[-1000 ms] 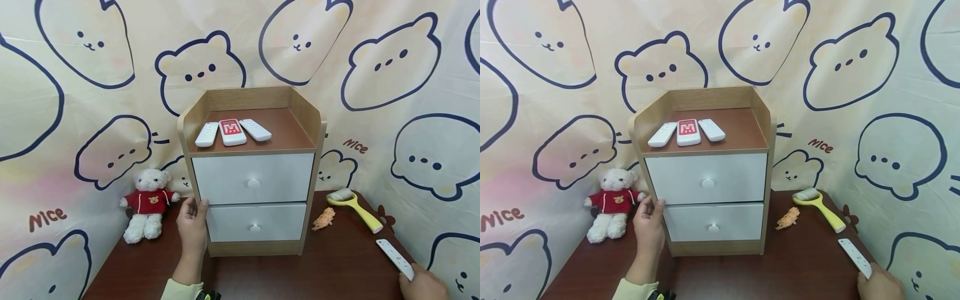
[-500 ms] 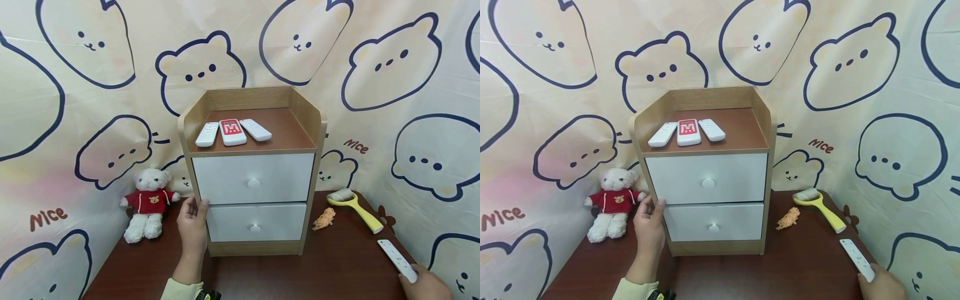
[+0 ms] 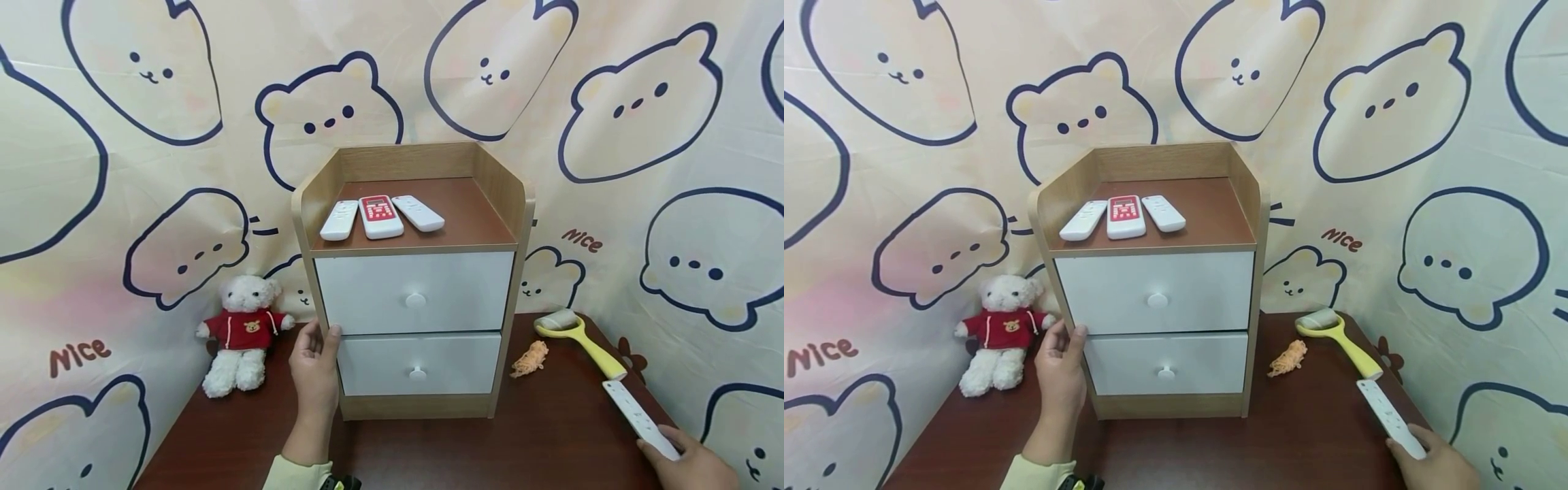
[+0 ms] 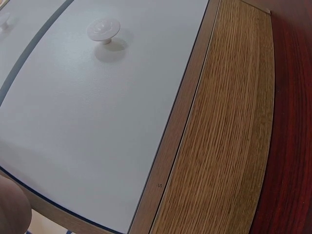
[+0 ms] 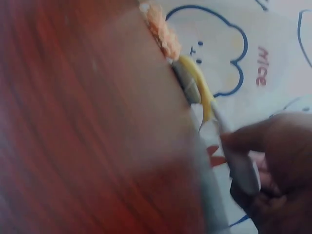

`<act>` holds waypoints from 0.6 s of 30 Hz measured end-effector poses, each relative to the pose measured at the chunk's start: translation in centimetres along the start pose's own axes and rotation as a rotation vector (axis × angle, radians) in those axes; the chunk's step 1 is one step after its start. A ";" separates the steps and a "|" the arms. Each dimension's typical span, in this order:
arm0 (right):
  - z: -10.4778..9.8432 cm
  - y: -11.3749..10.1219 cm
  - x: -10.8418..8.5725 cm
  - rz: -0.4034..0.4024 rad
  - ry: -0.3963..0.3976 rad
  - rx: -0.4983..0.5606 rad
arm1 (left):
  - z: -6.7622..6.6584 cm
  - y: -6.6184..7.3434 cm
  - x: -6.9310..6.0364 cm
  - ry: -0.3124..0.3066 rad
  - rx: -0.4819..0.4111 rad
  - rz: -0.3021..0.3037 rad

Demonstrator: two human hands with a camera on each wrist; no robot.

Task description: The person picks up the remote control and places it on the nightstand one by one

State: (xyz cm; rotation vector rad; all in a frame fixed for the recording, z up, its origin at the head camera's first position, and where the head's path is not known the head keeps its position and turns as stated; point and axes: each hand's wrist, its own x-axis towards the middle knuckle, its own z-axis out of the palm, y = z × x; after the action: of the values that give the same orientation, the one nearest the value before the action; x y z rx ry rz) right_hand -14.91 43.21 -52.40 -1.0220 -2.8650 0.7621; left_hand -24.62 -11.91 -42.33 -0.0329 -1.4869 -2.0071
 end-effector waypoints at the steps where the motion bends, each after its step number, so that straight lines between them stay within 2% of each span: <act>1: 0.0 -0.5 -0.5 -0.002 0.005 0.047 | 0.0 0.0 0.0 -0.001 -0.001 0.001; 6: -0.6 -4.2 -3.6 -0.033 0.040 0.389 | 0.0 -0.1 0.0 -0.003 0.006 0.007; 9: -1.3 -6.6 -5.8 -0.081 0.044 0.591 | 0.0 0.0 0.0 -0.006 0.011 0.007; 13: -2.4 -9.3 -8.7 -0.227 0.069 0.813 | 0.0 0.0 0.0 -0.007 0.022 0.001; 18: -4.0 -13.4 -11.9 -0.496 0.067 1.170 | 0.0 0.0 0.0 0.000 0.029 0.002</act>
State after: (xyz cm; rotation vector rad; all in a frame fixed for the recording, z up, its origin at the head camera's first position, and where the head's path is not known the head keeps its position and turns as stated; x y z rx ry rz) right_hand -12.82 28.90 -41.07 -0.1530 -1.8297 1.8472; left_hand -24.62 -11.91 -42.29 -0.0223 -1.5149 -1.9840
